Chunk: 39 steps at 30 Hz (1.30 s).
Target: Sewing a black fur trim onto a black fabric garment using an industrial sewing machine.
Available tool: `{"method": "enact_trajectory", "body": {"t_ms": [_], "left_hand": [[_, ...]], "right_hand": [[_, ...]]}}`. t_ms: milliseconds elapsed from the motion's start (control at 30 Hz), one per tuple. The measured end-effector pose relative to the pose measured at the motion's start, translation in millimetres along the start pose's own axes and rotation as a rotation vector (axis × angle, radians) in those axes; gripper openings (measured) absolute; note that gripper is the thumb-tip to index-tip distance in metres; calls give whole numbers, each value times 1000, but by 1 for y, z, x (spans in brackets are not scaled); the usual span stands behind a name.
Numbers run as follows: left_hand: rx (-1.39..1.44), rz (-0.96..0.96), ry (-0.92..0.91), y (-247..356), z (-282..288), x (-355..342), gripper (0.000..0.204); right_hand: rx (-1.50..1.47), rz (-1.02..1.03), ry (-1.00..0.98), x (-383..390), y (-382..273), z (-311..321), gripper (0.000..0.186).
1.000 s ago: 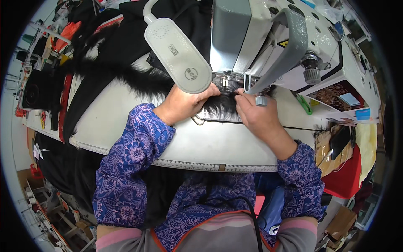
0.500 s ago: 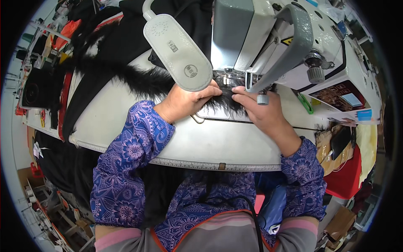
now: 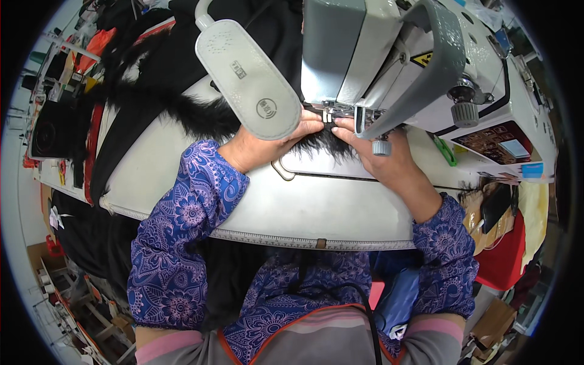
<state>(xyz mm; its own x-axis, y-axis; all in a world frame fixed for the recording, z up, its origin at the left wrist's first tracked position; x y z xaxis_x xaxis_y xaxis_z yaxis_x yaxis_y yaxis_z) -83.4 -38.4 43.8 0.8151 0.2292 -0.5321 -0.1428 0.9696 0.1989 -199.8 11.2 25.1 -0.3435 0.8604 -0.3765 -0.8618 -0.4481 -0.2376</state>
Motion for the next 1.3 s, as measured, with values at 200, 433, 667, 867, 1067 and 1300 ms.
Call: {"method": "enact_trajectory", "body": {"t_ms": [200, 433, 667, 867, 1067, 1300], "left_hand": [[69, 61, 49, -5, 3, -3, 23], [93, 46, 76, -5, 6, -10, 19], [74, 18, 86, -4, 6, -13, 19], [61, 38, 101, -6, 5, -11, 19], [47, 101, 104, -12, 3, -9, 19], [-17, 265, 53, -36, -2, 1, 18]], "right_hand": [[-52, -65, -15, 2, 15, -9, 18], [-26, -225, -167, 3, 37, -27, 21], [10, -226, -290, 9, 43, -41, 22], [-26, -208, -199, 9, 45, -37, 20], [112, -214, -250, 5, 45, -38, 19], [103, -174, -187, 3, 43, -32, 17]]}}
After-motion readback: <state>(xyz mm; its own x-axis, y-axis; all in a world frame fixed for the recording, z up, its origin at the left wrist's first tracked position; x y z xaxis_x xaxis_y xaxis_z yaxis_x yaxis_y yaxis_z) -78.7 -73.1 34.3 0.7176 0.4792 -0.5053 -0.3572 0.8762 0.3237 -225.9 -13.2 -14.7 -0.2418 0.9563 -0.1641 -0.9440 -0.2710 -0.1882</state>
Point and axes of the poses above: each hand's wrist, its own x-axis away from the middle knuckle, its own z-axis out of the back of the hand, y = z × x, the point moved 10 cm from there along -x, towards the middle knuckle, and after that the axes turned 3 degrees about -x, right-handed, at the moved point
